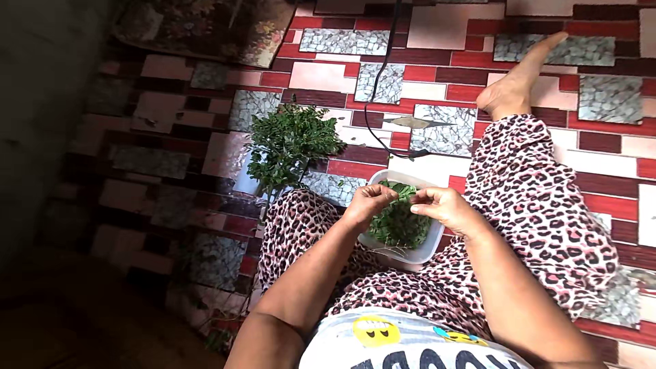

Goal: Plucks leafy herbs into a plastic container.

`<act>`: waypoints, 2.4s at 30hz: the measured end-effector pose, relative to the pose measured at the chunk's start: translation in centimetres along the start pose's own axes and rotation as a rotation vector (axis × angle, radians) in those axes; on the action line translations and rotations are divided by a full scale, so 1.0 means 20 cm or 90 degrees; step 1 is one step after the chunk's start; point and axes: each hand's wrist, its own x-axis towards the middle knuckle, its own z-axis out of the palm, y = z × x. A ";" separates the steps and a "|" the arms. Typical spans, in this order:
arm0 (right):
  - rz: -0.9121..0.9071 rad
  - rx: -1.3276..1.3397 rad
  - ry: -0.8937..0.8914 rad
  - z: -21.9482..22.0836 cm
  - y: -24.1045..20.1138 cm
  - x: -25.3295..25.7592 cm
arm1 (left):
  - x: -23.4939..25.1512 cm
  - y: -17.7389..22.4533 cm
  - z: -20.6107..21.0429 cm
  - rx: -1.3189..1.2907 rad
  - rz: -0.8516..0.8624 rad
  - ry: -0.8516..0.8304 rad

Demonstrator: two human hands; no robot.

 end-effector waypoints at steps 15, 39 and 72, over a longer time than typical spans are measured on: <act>0.023 0.002 0.031 -0.03 0.00 0.01 | 0.00 0.01 0.01 0.046 -0.019 -0.004; -0.152 -0.088 0.137 0.12 0.02 0.03 | -0.02 0.01 0.04 0.088 0.022 -0.020; -0.116 -0.296 0.117 0.13 0.03 -0.01 | -0.02 0.05 -0.03 -0.043 -0.001 0.012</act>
